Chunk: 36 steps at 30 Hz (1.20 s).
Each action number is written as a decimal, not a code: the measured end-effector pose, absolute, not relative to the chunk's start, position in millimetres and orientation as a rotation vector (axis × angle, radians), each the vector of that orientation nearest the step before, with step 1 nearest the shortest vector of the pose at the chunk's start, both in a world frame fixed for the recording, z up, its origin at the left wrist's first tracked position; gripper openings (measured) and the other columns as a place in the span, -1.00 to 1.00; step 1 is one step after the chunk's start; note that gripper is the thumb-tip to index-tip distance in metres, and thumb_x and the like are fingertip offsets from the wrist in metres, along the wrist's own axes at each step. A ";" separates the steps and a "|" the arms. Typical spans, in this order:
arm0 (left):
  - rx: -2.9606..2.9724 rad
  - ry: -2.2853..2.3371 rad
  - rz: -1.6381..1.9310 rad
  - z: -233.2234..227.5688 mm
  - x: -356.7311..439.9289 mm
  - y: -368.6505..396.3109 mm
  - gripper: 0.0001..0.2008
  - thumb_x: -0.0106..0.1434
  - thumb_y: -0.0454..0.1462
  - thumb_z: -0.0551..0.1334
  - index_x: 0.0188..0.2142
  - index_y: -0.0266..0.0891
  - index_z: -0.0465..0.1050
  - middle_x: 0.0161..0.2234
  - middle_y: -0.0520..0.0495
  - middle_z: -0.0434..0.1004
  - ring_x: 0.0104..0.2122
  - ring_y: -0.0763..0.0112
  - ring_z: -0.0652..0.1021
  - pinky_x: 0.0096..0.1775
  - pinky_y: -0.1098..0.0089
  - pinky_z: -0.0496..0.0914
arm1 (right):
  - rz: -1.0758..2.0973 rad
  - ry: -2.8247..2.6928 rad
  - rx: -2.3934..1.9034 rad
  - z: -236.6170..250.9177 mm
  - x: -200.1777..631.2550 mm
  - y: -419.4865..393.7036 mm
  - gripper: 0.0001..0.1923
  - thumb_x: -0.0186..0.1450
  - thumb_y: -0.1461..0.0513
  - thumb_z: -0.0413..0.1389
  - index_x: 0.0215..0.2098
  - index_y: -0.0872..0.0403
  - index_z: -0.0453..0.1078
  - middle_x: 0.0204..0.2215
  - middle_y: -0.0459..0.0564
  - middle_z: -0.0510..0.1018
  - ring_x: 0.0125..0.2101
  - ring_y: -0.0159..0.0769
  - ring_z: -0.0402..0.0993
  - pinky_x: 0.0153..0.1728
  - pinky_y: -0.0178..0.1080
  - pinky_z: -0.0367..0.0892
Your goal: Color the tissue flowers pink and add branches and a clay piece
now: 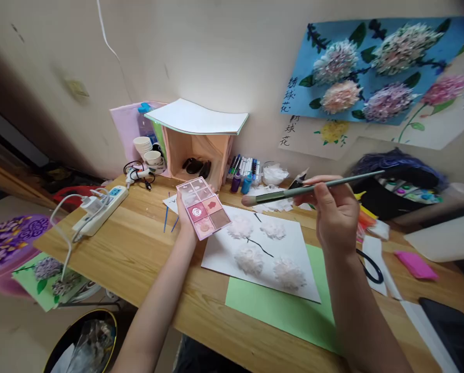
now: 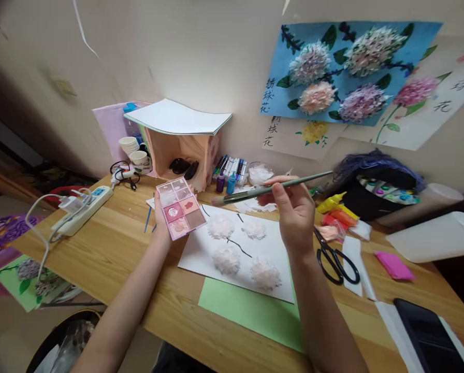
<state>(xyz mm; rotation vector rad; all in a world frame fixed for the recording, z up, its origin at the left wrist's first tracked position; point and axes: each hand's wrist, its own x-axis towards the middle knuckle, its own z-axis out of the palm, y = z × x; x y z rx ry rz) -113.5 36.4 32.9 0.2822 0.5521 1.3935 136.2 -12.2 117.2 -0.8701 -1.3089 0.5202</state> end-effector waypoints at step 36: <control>0.142 0.483 1.211 5.5 -80.9 21.6 -0.24 0.13 0.21 0.01 -0.01 -0.40 0.40 -0.28 -0.25 0.58 -0.38 0.18 0.56 -0.26 0.19 0.44 | 0.365 -1.861 -0.960 84.3 116.8 -8.0 -0.91 0.31 0.25 0.02 -0.25 0.03 0.37 -0.31 0.00 0.48 -0.27 -0.25 0.44 -0.28 -0.18 0.37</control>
